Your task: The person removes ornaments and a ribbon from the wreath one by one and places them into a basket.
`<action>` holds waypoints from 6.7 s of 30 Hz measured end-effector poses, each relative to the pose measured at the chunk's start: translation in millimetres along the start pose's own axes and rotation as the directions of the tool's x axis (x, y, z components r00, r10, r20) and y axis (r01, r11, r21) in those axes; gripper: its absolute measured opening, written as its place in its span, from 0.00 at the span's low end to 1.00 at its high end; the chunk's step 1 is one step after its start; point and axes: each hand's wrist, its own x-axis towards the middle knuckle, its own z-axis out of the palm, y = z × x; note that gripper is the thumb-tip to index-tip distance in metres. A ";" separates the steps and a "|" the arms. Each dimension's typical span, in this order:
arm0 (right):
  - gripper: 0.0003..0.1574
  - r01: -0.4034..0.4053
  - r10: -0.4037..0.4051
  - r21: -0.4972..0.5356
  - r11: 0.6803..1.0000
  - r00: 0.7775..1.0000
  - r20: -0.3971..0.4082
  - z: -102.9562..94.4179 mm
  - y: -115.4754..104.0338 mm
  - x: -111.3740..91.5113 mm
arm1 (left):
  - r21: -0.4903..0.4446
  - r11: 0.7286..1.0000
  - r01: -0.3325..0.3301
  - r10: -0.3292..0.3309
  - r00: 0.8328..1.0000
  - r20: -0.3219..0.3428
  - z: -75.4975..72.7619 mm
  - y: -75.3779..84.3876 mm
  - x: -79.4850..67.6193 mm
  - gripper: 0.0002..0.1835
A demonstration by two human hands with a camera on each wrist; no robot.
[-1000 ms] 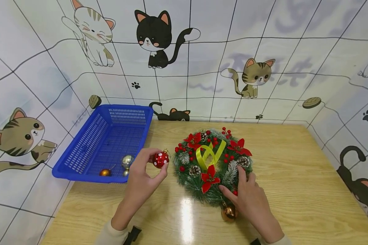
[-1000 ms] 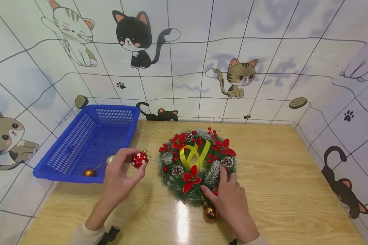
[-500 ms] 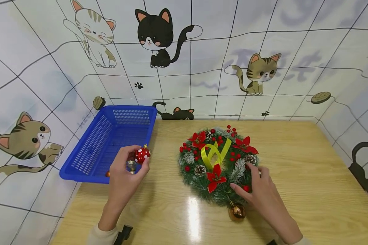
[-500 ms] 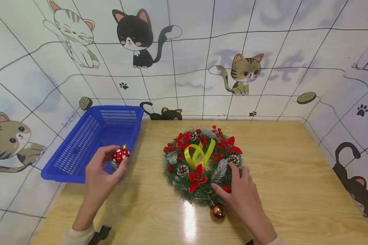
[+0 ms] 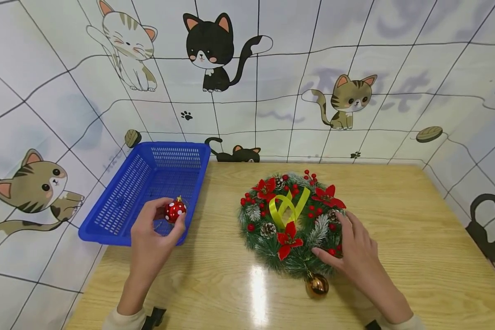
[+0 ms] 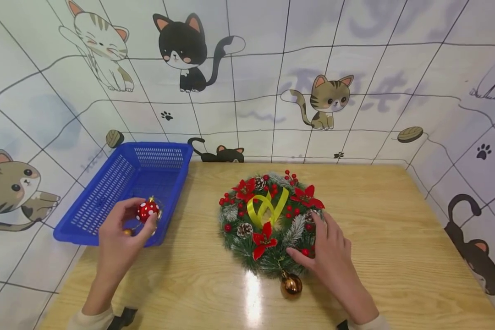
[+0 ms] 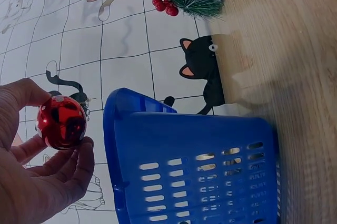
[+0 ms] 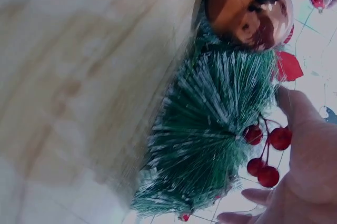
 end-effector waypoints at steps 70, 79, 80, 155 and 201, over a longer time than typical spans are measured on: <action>0.70 0.173 -0.211 0.165 0.971 0.946 0.246 -4.0 46.5 52.7 | 0.221 0.939 0.262 -0.278 0.960 0.045 -26.2 -27.2 -9.1 0.21; 0.65 0.192 -0.197 0.045 0.980 0.946 0.258 -3.1 41.0 53.0 | 0.234 0.926 0.295 -0.316 0.947 0.058 -24.7 -30.6 -9.5 0.21; 0.64 0.185 -0.186 0.029 0.982 0.947 0.261 -2.6 40.3 52.2 | 0.233 0.927 0.295 -0.317 0.946 0.061 -24.5 -31.3 -10.0 0.21; 0.78 -0.177 0.187 -0.097 0.979 0.976 0.115 13.0 -14.1 9.4 | 0.047 0.999 -0.025 0.025 1.000 0.003 18.1 7.0 -22.1 0.15; 0.78 -0.168 0.180 -0.109 0.980 0.978 0.105 14.3 -16.2 8.0 | -0.150 0.986 0.067 0.030 0.827 0.561 109.7 78.4 -72.8 0.26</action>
